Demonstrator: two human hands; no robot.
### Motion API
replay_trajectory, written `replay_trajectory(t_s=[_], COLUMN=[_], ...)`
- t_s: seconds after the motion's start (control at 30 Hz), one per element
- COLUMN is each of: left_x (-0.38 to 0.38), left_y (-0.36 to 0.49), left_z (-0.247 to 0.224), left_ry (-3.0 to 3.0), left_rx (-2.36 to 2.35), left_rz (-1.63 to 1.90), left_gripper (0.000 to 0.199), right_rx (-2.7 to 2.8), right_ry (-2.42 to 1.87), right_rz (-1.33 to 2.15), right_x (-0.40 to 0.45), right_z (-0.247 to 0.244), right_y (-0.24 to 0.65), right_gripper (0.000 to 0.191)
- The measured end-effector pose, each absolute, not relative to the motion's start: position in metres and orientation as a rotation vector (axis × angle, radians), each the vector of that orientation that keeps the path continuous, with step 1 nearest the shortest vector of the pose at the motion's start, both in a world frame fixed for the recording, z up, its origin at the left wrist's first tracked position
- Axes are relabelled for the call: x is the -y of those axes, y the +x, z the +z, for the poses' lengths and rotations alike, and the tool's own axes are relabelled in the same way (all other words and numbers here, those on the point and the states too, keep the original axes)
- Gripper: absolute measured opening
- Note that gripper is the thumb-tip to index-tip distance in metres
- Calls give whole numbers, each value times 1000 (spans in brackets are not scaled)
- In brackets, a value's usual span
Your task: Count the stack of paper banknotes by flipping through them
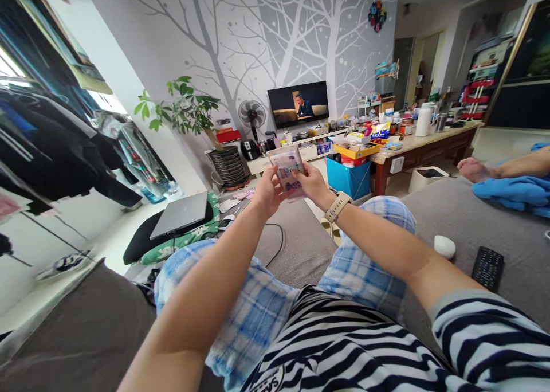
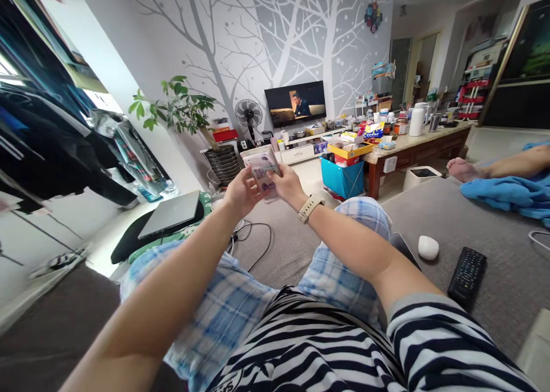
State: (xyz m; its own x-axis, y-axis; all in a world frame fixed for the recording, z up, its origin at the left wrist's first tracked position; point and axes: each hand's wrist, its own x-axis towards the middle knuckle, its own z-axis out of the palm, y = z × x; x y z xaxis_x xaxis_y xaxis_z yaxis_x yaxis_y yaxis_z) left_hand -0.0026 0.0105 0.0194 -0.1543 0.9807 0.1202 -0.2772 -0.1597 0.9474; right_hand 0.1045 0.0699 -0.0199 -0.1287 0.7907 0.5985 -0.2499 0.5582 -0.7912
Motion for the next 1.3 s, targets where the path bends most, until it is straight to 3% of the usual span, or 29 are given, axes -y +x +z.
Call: replay_trajectory(t_s=[0.27, 0.53, 0.73, 0.87, 1.1, 1.3], left_x=[-21, -26, -19, -14, -3, -2], left_y=[0, 4, 10, 11, 10, 4], left_z=[-2, -22, -24, -26, -23, -25], left_ry=[1020, 1195, 1305, 1506, 1787, 2137], left_rx=[-1039, -1169, -1125, -1117, -1205, -1352], left_rz=[1628, 1598, 1553, 1535, 1556, 1579], left_gripper=[31, 37, 38, 36, 16, 24], right_rx=[1442, 1277, 1253, 1230, 1193, 1232], right_ry=[-535, -366, -424, -433, -444, -616], right_rz=[1104, 1421, 1362, 1378, 1430, 1525], right_x=[-73, -63, -69, -72, -68, -58], right_z=[-24, -18, -22, -21, -8, -3], right_y=[104, 111, 110, 112, 119, 128], right_gripper=[21, 40, 54, 48, 34, 36])
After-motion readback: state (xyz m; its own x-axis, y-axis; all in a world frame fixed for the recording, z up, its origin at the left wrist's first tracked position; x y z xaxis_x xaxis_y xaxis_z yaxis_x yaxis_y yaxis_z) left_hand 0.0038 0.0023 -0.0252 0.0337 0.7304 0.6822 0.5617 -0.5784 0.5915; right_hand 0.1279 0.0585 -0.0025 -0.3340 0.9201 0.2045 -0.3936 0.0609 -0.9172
